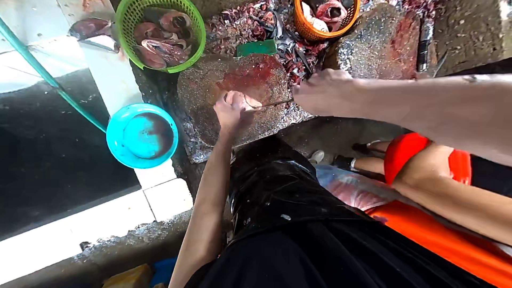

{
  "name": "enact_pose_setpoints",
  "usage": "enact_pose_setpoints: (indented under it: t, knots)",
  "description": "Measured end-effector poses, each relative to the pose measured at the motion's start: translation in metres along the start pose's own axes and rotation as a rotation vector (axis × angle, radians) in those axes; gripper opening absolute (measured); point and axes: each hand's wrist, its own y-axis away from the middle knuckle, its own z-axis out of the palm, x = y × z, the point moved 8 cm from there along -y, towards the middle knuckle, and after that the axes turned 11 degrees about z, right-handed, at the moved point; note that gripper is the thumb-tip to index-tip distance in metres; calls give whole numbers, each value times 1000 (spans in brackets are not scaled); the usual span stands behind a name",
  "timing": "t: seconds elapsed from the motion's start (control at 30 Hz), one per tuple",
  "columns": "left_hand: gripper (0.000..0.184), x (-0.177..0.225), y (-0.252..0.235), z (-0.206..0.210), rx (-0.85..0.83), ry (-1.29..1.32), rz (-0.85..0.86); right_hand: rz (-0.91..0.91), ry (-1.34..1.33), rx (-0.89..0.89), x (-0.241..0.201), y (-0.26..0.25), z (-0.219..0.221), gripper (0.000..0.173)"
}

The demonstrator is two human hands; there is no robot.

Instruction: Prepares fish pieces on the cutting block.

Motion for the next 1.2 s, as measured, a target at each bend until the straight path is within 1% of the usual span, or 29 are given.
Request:
enact_pose_setpoints:
  t: [0.07, 0.1, 0.17, 0.23, 0.27, 0.3, 0.33, 0.37, 0.4, 0.43, 0.47, 0.5, 0.57, 0.6, 0.63, 0.7, 0.73, 0.83, 0.9, 1.0, 1.07, 1.13, 1.2]
  knots:
    - [24, -13, -16, -1, 5, -3, 20, 80, -90, -2, 3, -6, 36, 23]
    - [22, -19, -23, 3, -44, -4, 28, 131, -119, -24, 2, -6, 45, 27]
    - [23, -26, -21, 9, -154, 8, 60, 214, -140, -51, -3, -9, 62, 27]
    - [24, -22, -21, 2, -131, 108, 150, 244, -187, -30, -1, -18, 65, 23]
    - [28, -20, -16, -2, -113, 168, 187, 237, -207, -28, 1, -18, 67, 21]
    - [37, -15, -13, -4, -128, 206, 222, 218, -217, -21, 4, -20, 67, 20]
    - [54, -8, -12, -3, -189, 193, 249, 196, -220, -11, 9, -23, 66, 21]
    - [69, -4, -11, 0, -271, 107, 273, 171, -224, 1, 14, -26, 64, 22]
    - [74, -4, -9, 6, -363, -19, 282, 150, -222, 6, 18, -29, 62, 24]
    - [70, -4, -9, 11, -428, -140, 312, 132, -221, 16, 23, -31, 59, 25]
    - [62, -3, -10, 13, -472, -231, 352, 114, -211, 29, 26, -33, 55, 25]
    - [56, 1, -13, 14, -511, -272, 392, 93, -202, 55, 29, -35, 52, 25]
    - [47, 20, -28, 15, -549, -234, 471, 92, -195, 84, 38, -34, 38, 25]
    - [42, 30, -36, 15, -561, -173, 468, 103, -199, 84, 42, -32, 32, 25]
    - [38, 38, -46, 16, -567, -114, 432, 110, -192, 91, 45, -31, 25, 25]
    - [37, 45, -68, 19, -571, -4, 329, 91, -162, 104, 46, -33, 9, 20]
    - [37, 47, -77, 21, -559, 35, 304, 77, -137, 98, 44, -34, 0, 17]
    - [35, 49, -92, 31, -542, 63, 290, 27, -52, 58, 34, -45, -23, 8]
    - [36, 48, -94, 35, -528, 37, 278, 36, -51, 24, 25, -54, -26, 8]
    - [37, 40, -97, 36, -461, 43, 186, 96, -143, 31, 24, -54, -13, 18]
    - [37, 30, -102, 39, -415, 118, 85, 136, -271, 6, 28, -47, 7, 22]
    - [36, 25, -109, 44, -383, 228, -31, 170, -382, -190, 29, -37, 27, 34]
    - [38, 21, -115, 48, -364, 320, -150, 289, -394, 21, 22, -53, 61, 24]
